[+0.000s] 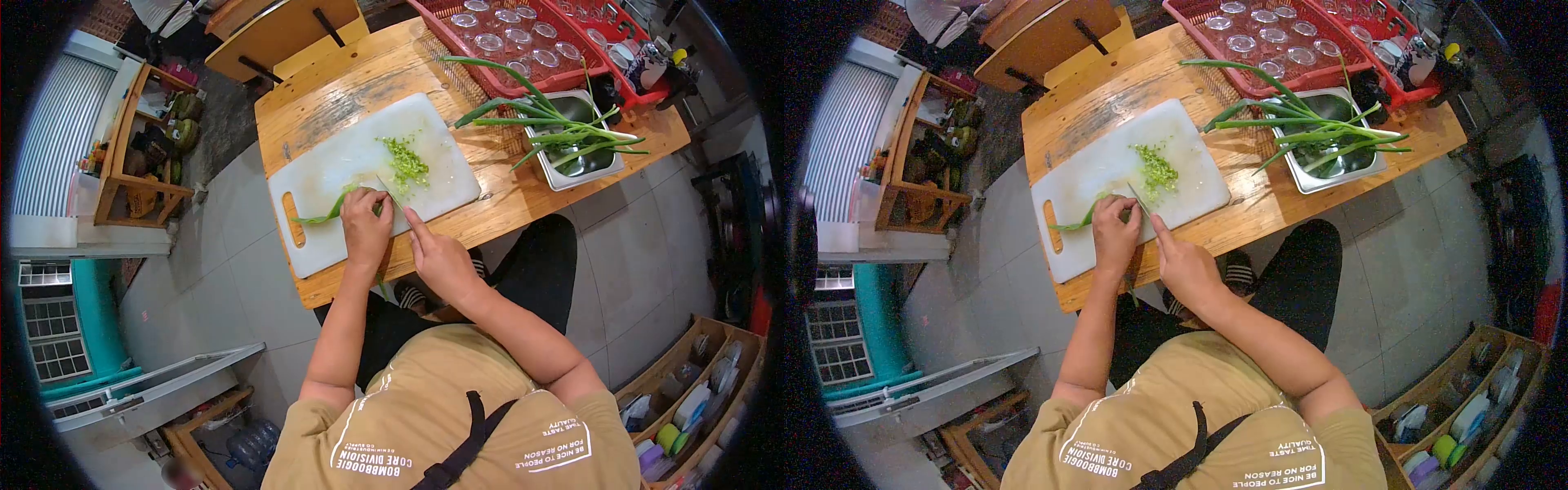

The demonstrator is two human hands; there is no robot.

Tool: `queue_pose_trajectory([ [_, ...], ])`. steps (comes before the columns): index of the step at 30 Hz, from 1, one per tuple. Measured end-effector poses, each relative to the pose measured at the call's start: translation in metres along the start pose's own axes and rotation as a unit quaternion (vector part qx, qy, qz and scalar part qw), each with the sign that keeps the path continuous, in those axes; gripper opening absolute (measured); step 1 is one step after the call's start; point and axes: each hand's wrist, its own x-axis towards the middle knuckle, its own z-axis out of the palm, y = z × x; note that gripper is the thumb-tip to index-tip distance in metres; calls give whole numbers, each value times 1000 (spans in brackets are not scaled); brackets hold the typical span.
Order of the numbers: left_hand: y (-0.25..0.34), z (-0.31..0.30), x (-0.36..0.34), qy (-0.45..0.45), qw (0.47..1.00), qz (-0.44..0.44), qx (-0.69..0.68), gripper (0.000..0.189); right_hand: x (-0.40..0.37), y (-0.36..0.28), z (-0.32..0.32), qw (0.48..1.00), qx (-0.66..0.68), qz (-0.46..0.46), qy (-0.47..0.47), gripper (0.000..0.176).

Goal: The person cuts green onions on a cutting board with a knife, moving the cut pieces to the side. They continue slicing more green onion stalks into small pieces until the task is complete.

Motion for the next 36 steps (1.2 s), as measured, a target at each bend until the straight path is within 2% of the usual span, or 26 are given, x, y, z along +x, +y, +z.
queue_pose_trajectory([
  [5, -1, -2, 0, -7, 1000, -7, 7, 12, -12, 0, -8, 999, -20, -28, 3, 56],
  [10, 5, -6, -1, -16, 1000, -12, -2, 12, -31, -2, -20, 999, -47, 11, -21, 54],
  [17, -2, -7, -5, -24, 1000, 0, -20, 10, -1, 14, 1, 997, -63, -29, 32, 55],
  [22, 1, -2, 1, -17, 1000, 2, -8, 12, -17, 6, -20, 1000, 19, -11, -7, 53],
  [32, 1, 4, 2, -8, 1000, -19, 6, 9, -29, 2, -25, 998, 53, 6, -22, 54],
  [34, 0, 4, 1, -14, 1000, -24, 7, 9, -30, 4, -21, 998, 53, 3, 21, 52],
  [36, 1, 3, 3, -18, 999, -27, 9, 8, -31, 3, -21, 999, 49, -3, 24, 52],
])
